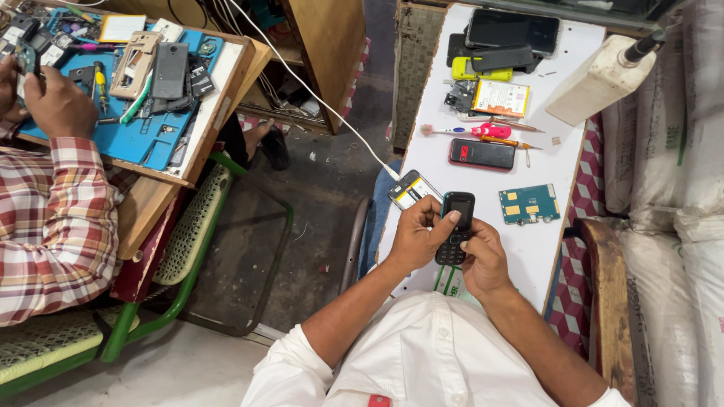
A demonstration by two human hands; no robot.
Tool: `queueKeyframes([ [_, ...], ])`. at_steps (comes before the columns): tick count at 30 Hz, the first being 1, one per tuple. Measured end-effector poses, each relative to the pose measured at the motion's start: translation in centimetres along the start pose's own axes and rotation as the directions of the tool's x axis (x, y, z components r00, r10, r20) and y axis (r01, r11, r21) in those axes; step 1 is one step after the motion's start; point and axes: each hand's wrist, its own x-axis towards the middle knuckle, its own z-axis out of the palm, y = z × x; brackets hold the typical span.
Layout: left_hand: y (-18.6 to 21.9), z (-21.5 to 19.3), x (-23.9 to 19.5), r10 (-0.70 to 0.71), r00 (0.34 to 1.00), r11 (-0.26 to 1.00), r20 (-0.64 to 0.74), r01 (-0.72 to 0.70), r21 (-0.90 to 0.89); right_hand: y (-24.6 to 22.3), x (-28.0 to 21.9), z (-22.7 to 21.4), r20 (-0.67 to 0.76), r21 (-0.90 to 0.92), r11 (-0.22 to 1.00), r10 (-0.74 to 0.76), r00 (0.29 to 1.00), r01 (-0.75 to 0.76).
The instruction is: The person removes the back cover and battery from a blue feature phone, then handles a black feature phone and a disassembled smartphone. They use a screwdriver to work on the blue phone's internal components and place parts on the table.
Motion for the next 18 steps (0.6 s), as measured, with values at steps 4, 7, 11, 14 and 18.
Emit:
queueKeyframes([
  [4,0.1,0.1,-0.2,0.01,1.0,1.0,0.001,-0.01,-0.011,-0.4,-0.3,0.5,0.015,-0.002,1.0,0.0,1.0,0.0],
  [7,0.2,0.0,0.0,0.022,1.0,1.0,-0.006,-0.022,0.008,-0.8,-0.1,1.0,0.007,-0.021,1.0,-0.001,1.0,0.001],
  [11,0.1,0.0,-0.2,0.023,0.999,0.998,-0.031,-0.022,0.052,-1.2,-0.4,1.4,-0.002,-0.036,0.999,-0.006,1.0,0.006],
  [14,0.1,-0.1,0.0,0.028,0.999,0.999,-0.036,-0.027,0.019,-1.6,-0.2,1.7,0.012,-0.037,0.999,-0.011,1.0,0.011],
  [18,0.2,-0.1,0.0,0.021,1.0,0.997,-0.022,-0.022,-0.078,-1.9,-0.2,2.1,0.034,-0.064,0.998,-0.024,0.999,0.026],
])
